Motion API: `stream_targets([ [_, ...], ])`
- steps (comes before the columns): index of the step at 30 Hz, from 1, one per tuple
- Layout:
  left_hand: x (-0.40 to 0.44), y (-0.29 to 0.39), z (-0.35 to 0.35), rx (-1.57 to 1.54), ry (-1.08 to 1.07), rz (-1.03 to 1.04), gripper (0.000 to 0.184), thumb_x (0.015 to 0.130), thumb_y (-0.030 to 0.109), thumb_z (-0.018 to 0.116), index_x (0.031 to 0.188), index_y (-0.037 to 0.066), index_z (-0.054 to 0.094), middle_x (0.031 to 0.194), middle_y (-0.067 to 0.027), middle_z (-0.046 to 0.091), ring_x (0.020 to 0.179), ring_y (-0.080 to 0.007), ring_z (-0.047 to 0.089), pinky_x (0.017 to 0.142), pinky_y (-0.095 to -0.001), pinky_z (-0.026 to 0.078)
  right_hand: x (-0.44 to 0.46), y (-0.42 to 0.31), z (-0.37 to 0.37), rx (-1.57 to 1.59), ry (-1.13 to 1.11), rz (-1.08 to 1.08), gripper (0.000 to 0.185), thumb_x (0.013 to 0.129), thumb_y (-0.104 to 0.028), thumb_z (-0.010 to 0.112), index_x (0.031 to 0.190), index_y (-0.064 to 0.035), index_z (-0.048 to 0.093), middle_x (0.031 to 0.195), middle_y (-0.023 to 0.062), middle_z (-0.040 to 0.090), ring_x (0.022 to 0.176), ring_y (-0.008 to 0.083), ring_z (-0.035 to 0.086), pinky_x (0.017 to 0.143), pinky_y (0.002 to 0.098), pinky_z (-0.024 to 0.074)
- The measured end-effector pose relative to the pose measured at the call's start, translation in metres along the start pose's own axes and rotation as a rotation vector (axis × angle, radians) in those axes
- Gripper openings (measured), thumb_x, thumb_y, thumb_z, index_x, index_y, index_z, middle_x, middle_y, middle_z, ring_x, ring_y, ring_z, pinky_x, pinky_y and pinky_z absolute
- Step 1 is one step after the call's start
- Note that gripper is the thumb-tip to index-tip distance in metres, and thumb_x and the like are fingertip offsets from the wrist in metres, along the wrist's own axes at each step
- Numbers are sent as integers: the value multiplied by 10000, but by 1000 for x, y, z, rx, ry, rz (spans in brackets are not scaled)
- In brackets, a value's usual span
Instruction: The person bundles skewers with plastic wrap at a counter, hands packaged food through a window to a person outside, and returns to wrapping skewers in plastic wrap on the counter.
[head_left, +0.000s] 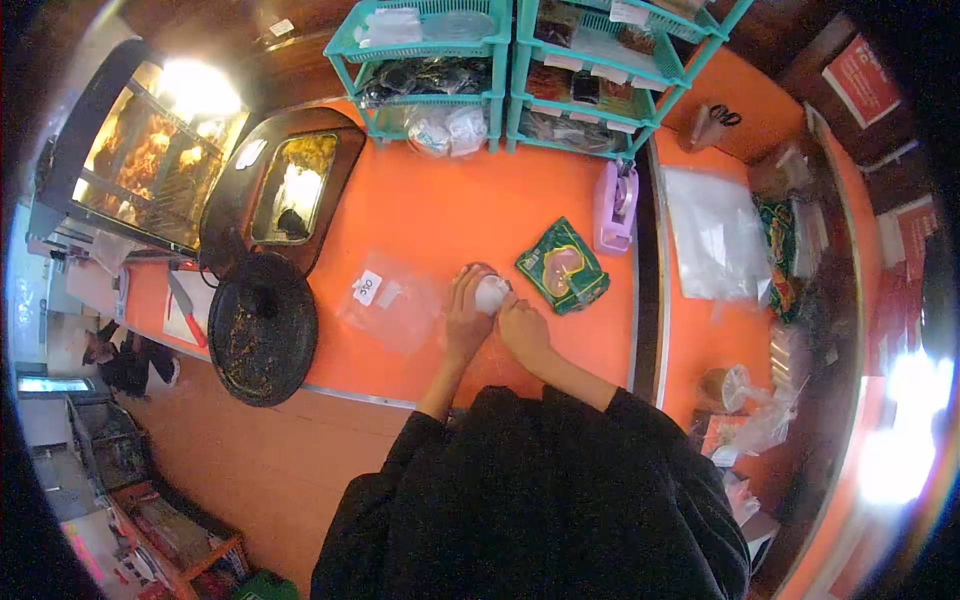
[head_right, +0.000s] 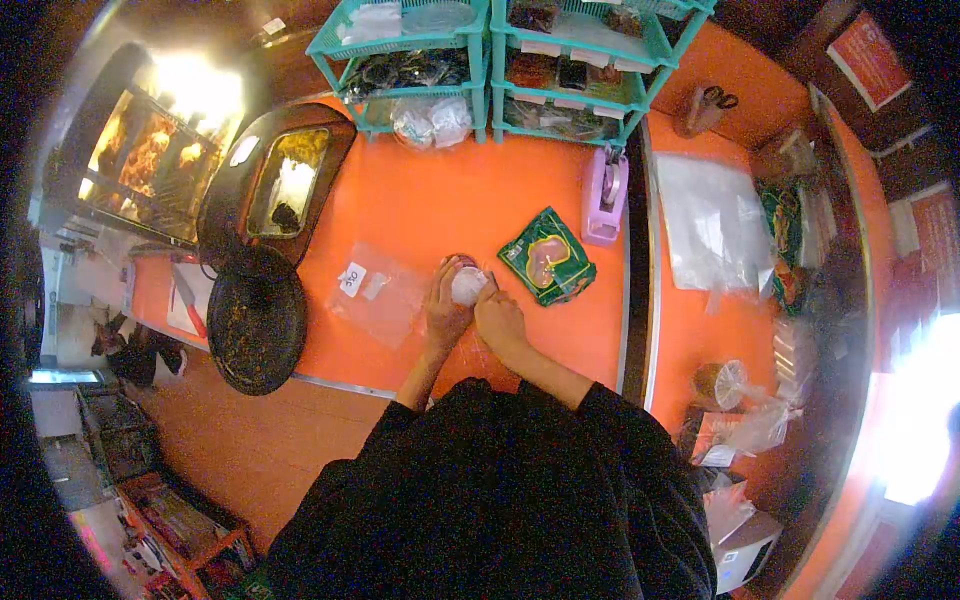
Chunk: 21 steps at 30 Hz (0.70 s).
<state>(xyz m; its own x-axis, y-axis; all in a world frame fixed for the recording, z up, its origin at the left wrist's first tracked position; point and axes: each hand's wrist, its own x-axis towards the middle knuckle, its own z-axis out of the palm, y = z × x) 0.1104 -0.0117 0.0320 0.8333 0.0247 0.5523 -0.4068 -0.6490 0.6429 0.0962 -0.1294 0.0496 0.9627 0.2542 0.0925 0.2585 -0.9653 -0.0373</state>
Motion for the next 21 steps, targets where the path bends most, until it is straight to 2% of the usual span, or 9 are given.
stream_targets([
  [2,0,1,-2,-2,-11,-1,574,647,87,727,1157,41,468,1199,-147,513,1153,-349,465,981,-463,368,1,-2,-2,-9,37,-3,124,770,-100,494,815,15,498,660,151,593,552,245,633,474,322,526],
  [8,-2,-1,-2,-26,25,27,561,639,83,729,1137,41,473,1203,-153,508,1161,-360,457,982,-475,363,6,1,-4,116,-49,-35,145,752,-99,522,803,36,526,663,179,616,590,274,643,511,341,529],
  [10,-3,-3,-2,-42,46,26,559,634,78,729,1132,39,477,1202,-154,508,1160,-361,458,981,-478,364,10,0,-5,197,-180,24,163,741,-98,532,809,50,545,693,191,629,615,292,648,527,363,530],
  [14,-2,-6,-3,-54,33,52,537,622,57,722,1108,52,493,1206,-155,503,1157,-364,460,986,-481,359,17,-2,-22,236,-231,30,185,729,-97,535,817,60,578,716,200,636,640,311,650,550,392,529],
  [17,1,1,-7,-51,27,41,527,622,50,713,1103,64,496,1201,-156,506,1158,-362,461,982,-482,363,28,1,-28,233,-297,-18,186,716,-121,546,791,33,619,742,202,643,666,322,653,573,417,527],
  [19,0,1,-8,-60,17,15,522,625,47,708,1101,71,495,1195,-156,510,1158,-359,463,977,-482,367,40,3,-48,169,-558,-119,259,756,-212,538,878,-14,652,826,160,658,769,294,657,640,426,530],
  [20,0,1,-8,-38,0,23,536,625,41,701,1117,67,491,1196,-156,512,1162,-353,462,975,-474,372,44,5,-50,170,-557,-118,259,756,-212,538,878,-14,652,826,160,658,769,294,657,640,426,530],
  [21,0,0,-8,-16,-17,32,549,625,34,695,1132,63,488,1196,-157,513,1166,-348,462,973,-467,377,47,7,-52,173,-543,-153,216,728,-190,548,814,-23,655,804,163,656,728,297,655,628,423,528],
])
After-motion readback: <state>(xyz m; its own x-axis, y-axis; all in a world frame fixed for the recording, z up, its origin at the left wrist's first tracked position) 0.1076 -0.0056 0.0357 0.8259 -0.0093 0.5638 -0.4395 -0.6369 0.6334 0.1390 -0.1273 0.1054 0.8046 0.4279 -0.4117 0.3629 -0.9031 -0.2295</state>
